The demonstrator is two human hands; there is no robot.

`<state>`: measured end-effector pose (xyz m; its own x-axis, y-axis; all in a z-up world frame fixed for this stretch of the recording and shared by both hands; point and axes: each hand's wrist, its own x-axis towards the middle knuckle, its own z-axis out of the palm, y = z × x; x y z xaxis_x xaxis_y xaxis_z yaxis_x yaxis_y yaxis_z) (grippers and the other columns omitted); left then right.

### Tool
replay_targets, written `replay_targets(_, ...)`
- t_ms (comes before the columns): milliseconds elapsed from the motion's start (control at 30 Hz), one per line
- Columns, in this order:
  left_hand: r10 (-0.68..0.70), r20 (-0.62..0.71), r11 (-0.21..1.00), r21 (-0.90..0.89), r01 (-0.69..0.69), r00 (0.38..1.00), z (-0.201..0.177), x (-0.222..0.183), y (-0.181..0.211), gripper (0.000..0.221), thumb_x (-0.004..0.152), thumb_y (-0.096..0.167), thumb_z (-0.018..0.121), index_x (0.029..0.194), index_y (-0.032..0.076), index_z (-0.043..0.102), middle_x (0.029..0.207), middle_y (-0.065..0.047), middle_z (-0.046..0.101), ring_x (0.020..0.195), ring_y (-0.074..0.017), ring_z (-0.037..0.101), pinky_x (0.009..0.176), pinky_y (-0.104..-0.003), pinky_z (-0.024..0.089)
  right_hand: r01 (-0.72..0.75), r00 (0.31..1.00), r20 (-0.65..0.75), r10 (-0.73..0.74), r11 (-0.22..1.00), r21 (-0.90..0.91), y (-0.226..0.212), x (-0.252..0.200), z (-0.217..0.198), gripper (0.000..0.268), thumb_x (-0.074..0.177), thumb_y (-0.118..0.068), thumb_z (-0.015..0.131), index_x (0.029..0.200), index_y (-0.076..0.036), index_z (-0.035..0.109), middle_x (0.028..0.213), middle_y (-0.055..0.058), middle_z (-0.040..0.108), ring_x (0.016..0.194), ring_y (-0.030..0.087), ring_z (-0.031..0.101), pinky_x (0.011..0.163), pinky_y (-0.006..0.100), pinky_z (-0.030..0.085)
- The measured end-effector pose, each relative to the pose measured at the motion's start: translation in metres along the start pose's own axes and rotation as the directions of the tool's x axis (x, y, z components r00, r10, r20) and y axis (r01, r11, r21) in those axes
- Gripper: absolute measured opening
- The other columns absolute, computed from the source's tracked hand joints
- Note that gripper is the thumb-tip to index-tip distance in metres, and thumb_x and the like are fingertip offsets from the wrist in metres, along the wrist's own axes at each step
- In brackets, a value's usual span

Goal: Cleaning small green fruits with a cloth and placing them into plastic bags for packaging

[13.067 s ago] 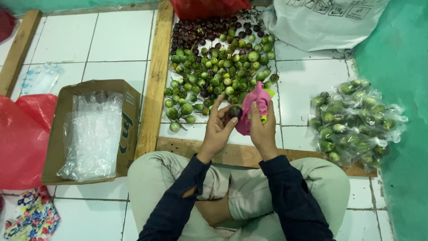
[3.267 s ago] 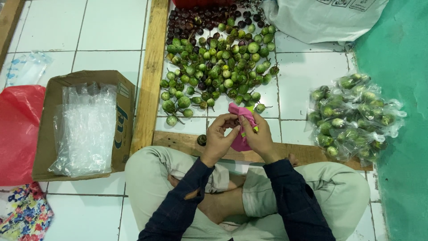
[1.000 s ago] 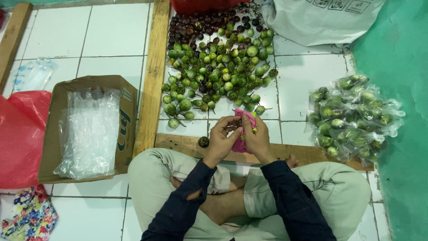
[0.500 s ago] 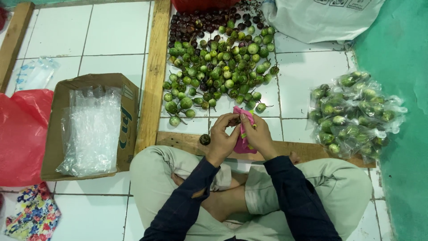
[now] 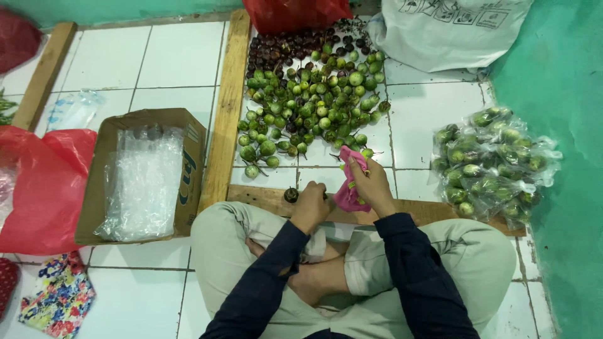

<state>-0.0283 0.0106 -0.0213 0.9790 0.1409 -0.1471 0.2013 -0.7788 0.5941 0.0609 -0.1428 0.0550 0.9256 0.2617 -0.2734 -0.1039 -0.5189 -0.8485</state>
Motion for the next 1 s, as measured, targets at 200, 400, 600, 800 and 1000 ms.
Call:
replay_targets(200, -0.064, 0.035, 0.991, 0.118, 0.059, 0.997, 0.025, 0.000, -0.028, 0.024, 0.084, -0.004, 0.055, 0.104, -0.011, 0.066, 0.094, -0.025, 0.062, 0.074, -0.0381, 0.071, 0.055, -0.041, 0.061, 0.033, 0.999, -0.017, -0.033, 0.999, 0.022, 0.025, 0.013, 0.005, 0.053, 0.096, -0.055, 0.063, 0.076, -0.006, 0.054, 0.062, 0.014, 0.053, 0.064, 0.032, 0.058, 0.063, 0.042, 0.045)
replay_targets(400, -0.063, 0.009, 0.989, 0.134, 0.061, 0.998, 0.034, -0.007, -0.035, 0.028, 0.083, -0.003, 0.051, 0.106, -0.013, 0.064, 0.099, -0.029, 0.062, 0.073, -0.0394, 0.071, 0.051, -0.041, 0.060, 0.023, 1.000, -0.015, -0.022, 0.999, 0.047, 0.023, 0.007, 0.003, 0.050, 0.096, -0.055, 0.062, 0.079, -0.007, 0.056, 0.066, 0.015, 0.058, 0.071, 0.034, 0.062, 0.069, 0.043, 0.048)
replay_targets(600, -0.005, -0.132, 0.982, 0.186, 0.030, 0.991, 0.007, -0.023, 0.011, 0.031, 0.083, 0.005, 0.066, 0.110, -0.010, 0.062, 0.106, -0.026, 0.056, 0.087, -0.0446, 0.070, 0.057, -0.049, 0.063, 0.035, 0.999, -0.005, -0.035, 0.997, 0.070, 0.012, 0.002, -0.001, 0.049, 0.096, -0.054, 0.063, 0.081, -0.008, 0.058, 0.070, 0.017, 0.059, 0.075, 0.036, 0.063, 0.072, 0.045, 0.049)
replay_targets(800, 0.184, -0.265, 0.977, 0.156, -0.146, 0.946, 0.001, -0.015, 0.021, 0.033, 0.082, 0.007, 0.067, 0.112, -0.006, 0.067, 0.102, -0.020, 0.059, 0.092, -0.0416, 0.066, 0.071, -0.047, 0.059, 0.066, 0.998, -0.025, -0.064, 0.995, 0.079, 0.028, 0.009, 0.008, 0.048, 0.096, -0.053, 0.063, 0.077, -0.010, 0.056, 0.068, 0.013, 0.059, 0.071, 0.032, 0.063, 0.068, 0.042, 0.050)
replay_targets(1000, 0.211, -0.328, 0.970, 0.183, -0.157, 0.921, -0.016, 0.009, 0.010, 0.027, 0.082, 0.013, 0.071, 0.105, -0.001, 0.072, 0.094, -0.017, 0.066, 0.091, -0.0377, 0.067, 0.076, -0.043, 0.055, 0.100, 0.995, -0.030, -0.098, 0.990, 0.102, 0.009, 0.000, 0.006, 0.051, 0.096, -0.053, 0.062, 0.079, -0.006, 0.055, 0.071, 0.020, 0.058, 0.074, 0.040, 0.064, 0.069, 0.046, 0.049)
